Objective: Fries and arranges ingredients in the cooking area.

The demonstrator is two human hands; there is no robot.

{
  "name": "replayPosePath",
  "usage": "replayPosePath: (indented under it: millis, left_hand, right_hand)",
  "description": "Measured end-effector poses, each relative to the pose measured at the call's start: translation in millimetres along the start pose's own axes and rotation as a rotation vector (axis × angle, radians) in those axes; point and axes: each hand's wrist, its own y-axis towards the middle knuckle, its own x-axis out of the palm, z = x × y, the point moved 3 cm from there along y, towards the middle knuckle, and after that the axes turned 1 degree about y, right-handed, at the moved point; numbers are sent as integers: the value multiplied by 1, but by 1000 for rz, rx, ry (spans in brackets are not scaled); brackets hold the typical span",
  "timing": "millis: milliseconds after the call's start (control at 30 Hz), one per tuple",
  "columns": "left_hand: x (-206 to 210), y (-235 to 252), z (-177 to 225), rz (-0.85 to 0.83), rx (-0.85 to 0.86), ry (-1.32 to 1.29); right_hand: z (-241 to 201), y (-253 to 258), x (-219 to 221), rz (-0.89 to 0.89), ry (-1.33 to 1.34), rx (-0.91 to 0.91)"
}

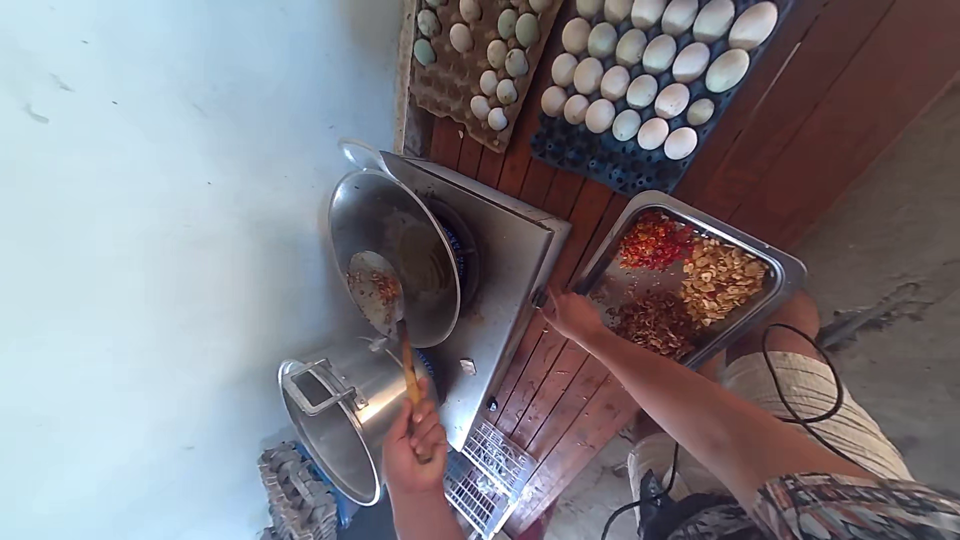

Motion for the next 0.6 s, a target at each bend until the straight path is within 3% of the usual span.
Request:
replayPosePath:
  millis: [133, 233, 367, 500, 600]
  left_hand:
    - [2, -1, -4, -12, 21, 2]
    - [7, -6, -10, 4, 46, 20]
    - [16, -13, -12, 52, 55, 19]
    - [25, -18, -12, 94, 72, 1]
    - [28, -20, -14, 117, 77, -4]
  right_hand:
    - [40, -41, -67, 370, -153, -231]
    - [79, -67, -126, 476, -305, -224]
    - [96, -74, -166, 331, -452, -29]
    - [86, -54, -159, 124, -577, 5]
    - [89, -34, -147, 72, -672, 9]
